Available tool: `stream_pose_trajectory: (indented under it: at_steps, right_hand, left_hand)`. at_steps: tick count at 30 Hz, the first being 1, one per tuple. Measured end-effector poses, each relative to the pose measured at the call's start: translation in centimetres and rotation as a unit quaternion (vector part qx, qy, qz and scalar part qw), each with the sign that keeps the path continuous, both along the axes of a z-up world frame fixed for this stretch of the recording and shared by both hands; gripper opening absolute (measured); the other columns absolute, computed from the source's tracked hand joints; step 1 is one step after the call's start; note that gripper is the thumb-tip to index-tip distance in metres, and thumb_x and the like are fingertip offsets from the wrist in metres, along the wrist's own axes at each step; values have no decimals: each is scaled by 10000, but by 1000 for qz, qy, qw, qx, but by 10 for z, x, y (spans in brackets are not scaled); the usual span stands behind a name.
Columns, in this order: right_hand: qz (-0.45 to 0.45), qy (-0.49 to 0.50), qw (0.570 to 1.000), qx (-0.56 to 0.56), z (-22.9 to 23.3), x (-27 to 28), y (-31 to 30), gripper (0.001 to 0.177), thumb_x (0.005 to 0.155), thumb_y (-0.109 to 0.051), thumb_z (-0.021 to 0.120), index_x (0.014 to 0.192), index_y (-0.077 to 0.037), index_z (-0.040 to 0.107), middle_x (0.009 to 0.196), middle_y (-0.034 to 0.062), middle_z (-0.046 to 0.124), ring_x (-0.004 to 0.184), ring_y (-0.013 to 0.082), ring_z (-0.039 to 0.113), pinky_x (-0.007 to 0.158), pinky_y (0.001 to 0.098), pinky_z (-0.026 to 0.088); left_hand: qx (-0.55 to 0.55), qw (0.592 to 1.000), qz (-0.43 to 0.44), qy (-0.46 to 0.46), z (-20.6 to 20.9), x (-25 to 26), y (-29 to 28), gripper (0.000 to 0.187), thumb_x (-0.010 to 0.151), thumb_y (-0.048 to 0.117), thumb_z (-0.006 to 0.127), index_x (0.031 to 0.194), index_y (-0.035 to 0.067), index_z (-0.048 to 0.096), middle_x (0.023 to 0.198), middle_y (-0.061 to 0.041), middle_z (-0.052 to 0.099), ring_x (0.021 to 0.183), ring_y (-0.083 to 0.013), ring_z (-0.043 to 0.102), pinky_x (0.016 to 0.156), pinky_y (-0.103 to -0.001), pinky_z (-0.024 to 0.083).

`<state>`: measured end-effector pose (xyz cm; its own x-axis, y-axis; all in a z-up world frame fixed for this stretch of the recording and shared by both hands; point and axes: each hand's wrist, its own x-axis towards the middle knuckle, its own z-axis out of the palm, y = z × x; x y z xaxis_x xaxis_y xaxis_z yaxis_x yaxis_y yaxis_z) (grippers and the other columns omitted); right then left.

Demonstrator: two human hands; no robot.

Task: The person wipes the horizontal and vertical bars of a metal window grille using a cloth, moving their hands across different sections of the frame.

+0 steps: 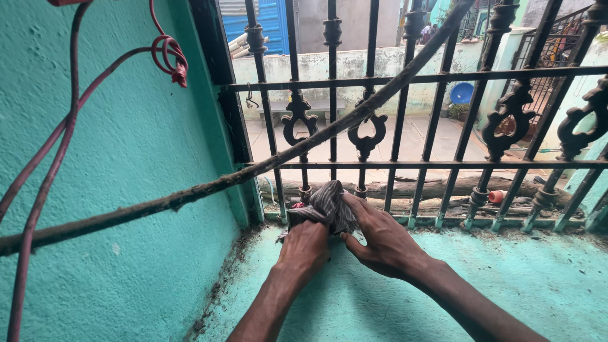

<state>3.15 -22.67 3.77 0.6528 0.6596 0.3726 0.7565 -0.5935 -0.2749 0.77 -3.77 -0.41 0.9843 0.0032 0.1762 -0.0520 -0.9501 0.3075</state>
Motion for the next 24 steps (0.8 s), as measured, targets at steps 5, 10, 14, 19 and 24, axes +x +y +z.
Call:
stream_pose_trajectory:
  at_steps: [5,10,14,19,24]
  right_hand:
    - [1,20,1000,15,11,-6,-11,800,891,-245,632,1563,-100,223,1515,231,447,1371,396,483,1195,483,346]
    - [-20,29,999,6,12,-10,-25,823,912,-297,633,1615,-160,227,1501,205,478,1335,370,526,1183,476,362]
    - [-8,26,1000,15,13,-8,-30,801,925,-312,629,1606,-184,227,1485,201,495,1346,367,517,1174,513,365]
    - [4,8,999,40,13,-2,-42,736,940,-328,613,1563,-168,257,1464,196,524,1335,360,533,1143,536,399]
    - [8,25,998,64,14,-3,-48,618,950,-284,591,1513,-186,355,1436,155,586,1269,320,631,1109,485,504]
  left_hand:
    - [80,997,-17,-4,-36,16,-9,164,873,29,598,890,26,761,902,-221,739,854,-350,733,863,-485,588]
    - [13,997,-10,82,-10,-7,-23,398,994,307,467,865,28,719,797,-180,729,717,-304,719,785,-461,594]
    - [-17,994,14,109,27,-19,-30,450,967,351,415,839,36,710,787,-168,737,702,-287,712,756,-455,611]
    - [-10,996,10,87,19,-13,-16,606,1024,467,287,846,63,701,867,-171,679,832,-291,658,1012,-557,434]
    - [5,998,-4,58,4,-11,-17,482,977,403,376,828,73,695,806,-150,669,781,-284,627,963,-526,458]
